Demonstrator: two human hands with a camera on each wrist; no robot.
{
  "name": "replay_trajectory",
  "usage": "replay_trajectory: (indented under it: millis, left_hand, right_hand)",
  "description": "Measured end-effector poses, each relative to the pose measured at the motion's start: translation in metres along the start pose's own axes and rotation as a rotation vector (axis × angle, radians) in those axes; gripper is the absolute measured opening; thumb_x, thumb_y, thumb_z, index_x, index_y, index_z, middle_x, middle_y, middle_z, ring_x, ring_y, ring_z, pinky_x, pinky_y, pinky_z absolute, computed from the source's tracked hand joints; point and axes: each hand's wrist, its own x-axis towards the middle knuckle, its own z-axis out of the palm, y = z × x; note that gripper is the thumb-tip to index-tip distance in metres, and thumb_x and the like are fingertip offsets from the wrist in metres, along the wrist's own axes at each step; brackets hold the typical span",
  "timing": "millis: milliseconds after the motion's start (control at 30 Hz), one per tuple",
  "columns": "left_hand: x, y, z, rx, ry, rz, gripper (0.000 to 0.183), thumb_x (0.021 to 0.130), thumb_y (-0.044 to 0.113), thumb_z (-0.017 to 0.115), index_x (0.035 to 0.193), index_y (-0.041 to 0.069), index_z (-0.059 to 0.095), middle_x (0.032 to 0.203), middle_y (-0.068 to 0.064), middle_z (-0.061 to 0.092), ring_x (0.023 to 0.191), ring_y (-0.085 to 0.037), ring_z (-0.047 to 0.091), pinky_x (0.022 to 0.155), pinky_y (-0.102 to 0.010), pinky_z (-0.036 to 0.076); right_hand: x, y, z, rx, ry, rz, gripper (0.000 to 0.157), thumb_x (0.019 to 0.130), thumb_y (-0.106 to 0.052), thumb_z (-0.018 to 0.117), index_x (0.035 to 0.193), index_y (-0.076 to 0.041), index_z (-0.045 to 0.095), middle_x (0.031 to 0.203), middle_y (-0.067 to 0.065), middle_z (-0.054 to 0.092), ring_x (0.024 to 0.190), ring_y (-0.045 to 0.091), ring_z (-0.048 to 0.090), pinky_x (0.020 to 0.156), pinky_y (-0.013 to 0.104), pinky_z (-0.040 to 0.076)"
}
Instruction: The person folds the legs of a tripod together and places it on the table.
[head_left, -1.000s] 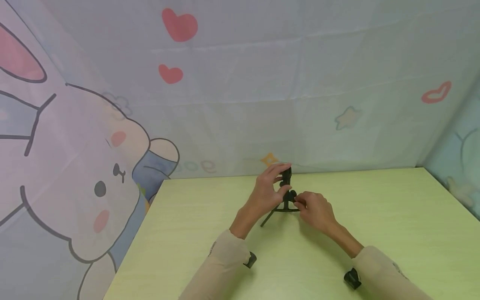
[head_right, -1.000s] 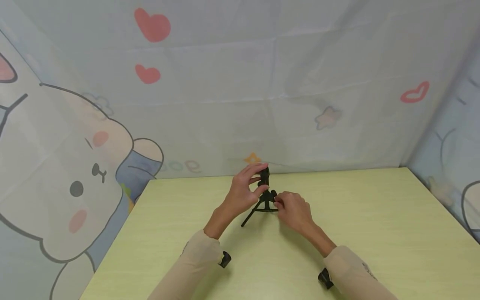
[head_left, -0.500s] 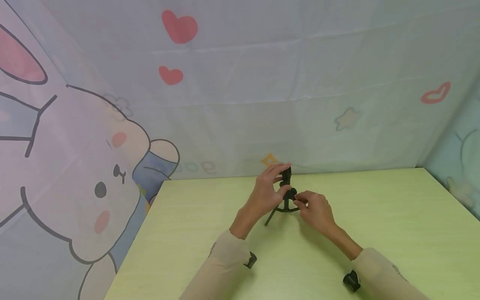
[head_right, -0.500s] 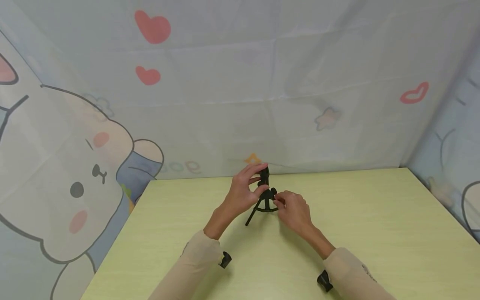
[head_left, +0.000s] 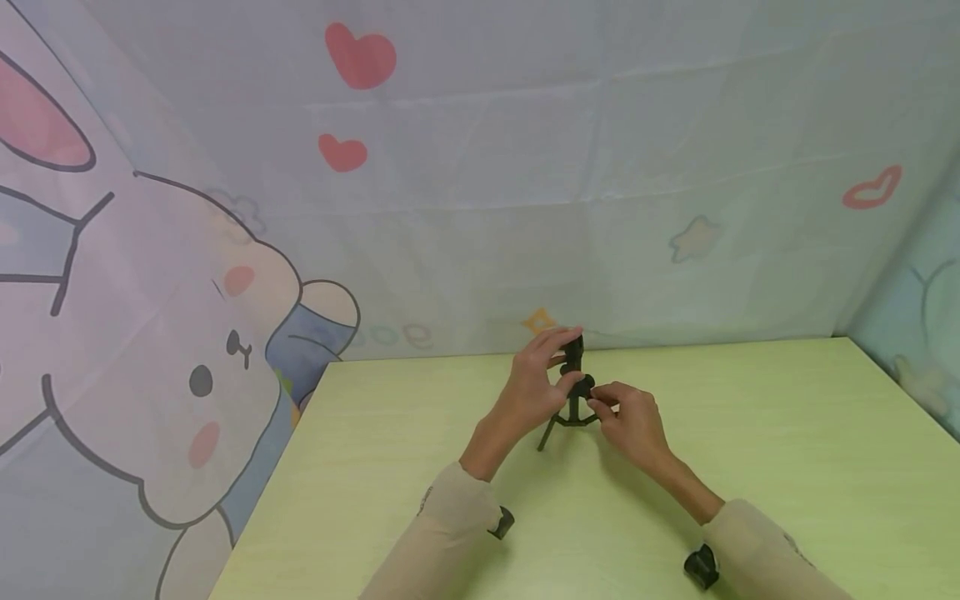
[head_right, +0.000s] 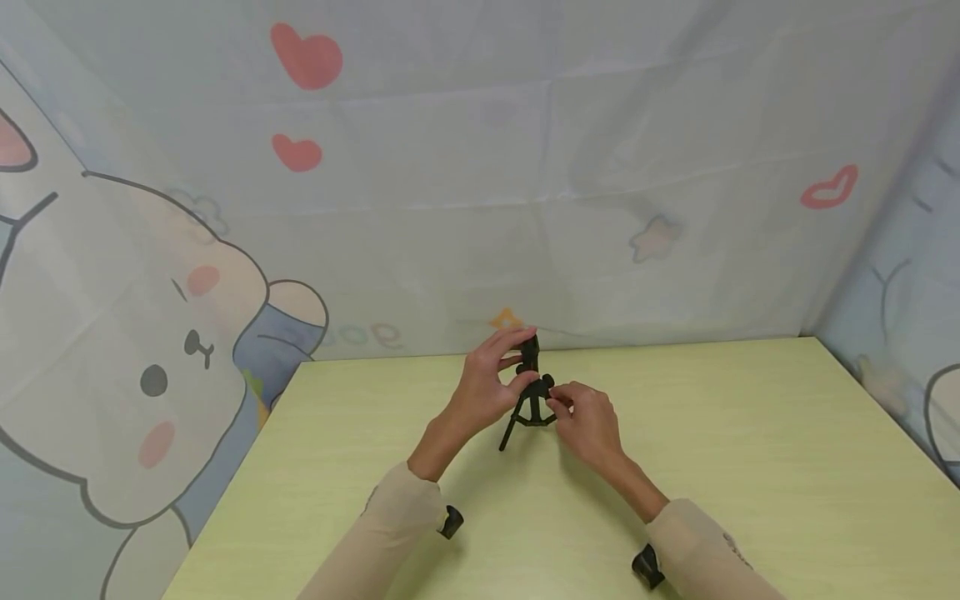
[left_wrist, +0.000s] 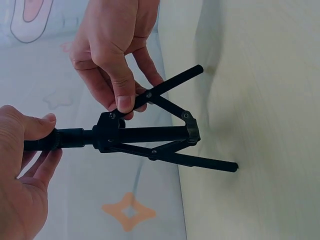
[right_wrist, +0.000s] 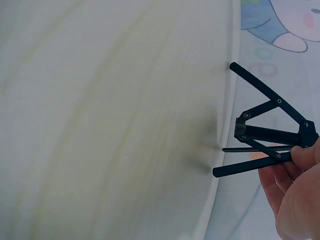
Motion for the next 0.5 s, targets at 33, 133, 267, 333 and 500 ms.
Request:
replay_trajectory:
  millis: [33, 133, 267, 333, 500]
  left_hand:
    - [0.0, 0.0001, 0.0, 0.002, 0.0, -0.001, 0.057, 0.091, -0.01, 0.074, 0.145, -0.003, 0.056, 0.142, -0.019, 0.054, 0.126, -0.031, 0.06, 0.099, -0.025, 0.056]
    - [-0.0002, 0.0012, -0.0007, -0.005, 0.0, -0.005, 0.057, 0.092, -0.009, 0.074, 0.145, -0.003, 0.055, 0.142, -0.02, 0.054, 0.126, -0.032, 0.06, 0.099, -0.024, 0.056]
    - [-0.0003, 0.0019, -0.0011, -0.024, 0.0, -0.008, 0.058, 0.091, -0.01, 0.074, 0.145, -0.003, 0.055, 0.143, -0.02, 0.053, 0.127, -0.033, 0.06, 0.099, -0.029, 0.057]
    - [-0.0002, 0.0017, -0.0007, -0.028, 0.001, -0.01, 0.057, 0.091, -0.01, 0.074, 0.145, -0.003, 0.055, 0.143, -0.02, 0.054, 0.126, -0.032, 0.06, 0.099, -0.031, 0.058]
    - [-0.0001, 0.0022, 0.0002, -0.024, 0.002, -0.003, 0.057, 0.091, -0.01, 0.074, 0.145, -0.003, 0.055, 0.142, -0.02, 0.054, 0.126, -0.032, 0.061, 0.099, -0.028, 0.057]
  right_hand:
    - [-0.0002, 0.0005, 0.0004, 0.009, 0.003, 0.002, 0.01, 0.092, 0.004, 0.074, 0.101, 0.004, 0.078, 0.09, 0.012, 0.076, 0.082, 0.029, 0.074, 0.066, 0.043, 0.065]
    - [-0.0007, 0.0016, 0.0018, 0.033, 0.012, 0.008, 0.009, 0.092, 0.005, 0.074, 0.101, 0.005, 0.078, 0.092, 0.012, 0.076, 0.082, 0.028, 0.074, 0.067, 0.044, 0.065]
    - [-0.001, 0.001, 0.0022, 0.053, 0.029, 0.01, 0.008, 0.092, 0.005, 0.074, 0.099, 0.005, 0.078, 0.092, 0.013, 0.076, 0.082, 0.029, 0.074, 0.066, 0.039, 0.065]
    - [-0.0011, 0.0003, 0.0023, 0.06, 0.036, 0.013, 0.008, 0.092, 0.005, 0.075, 0.099, 0.005, 0.078, 0.092, 0.014, 0.077, 0.082, 0.03, 0.074, 0.065, 0.035, 0.065]
    - [-0.0011, -0.0004, 0.0021, 0.079, 0.045, 0.021, 0.008, 0.092, 0.005, 0.074, 0.099, 0.005, 0.078, 0.092, 0.014, 0.077, 0.082, 0.031, 0.073, 0.061, 0.024, 0.059]
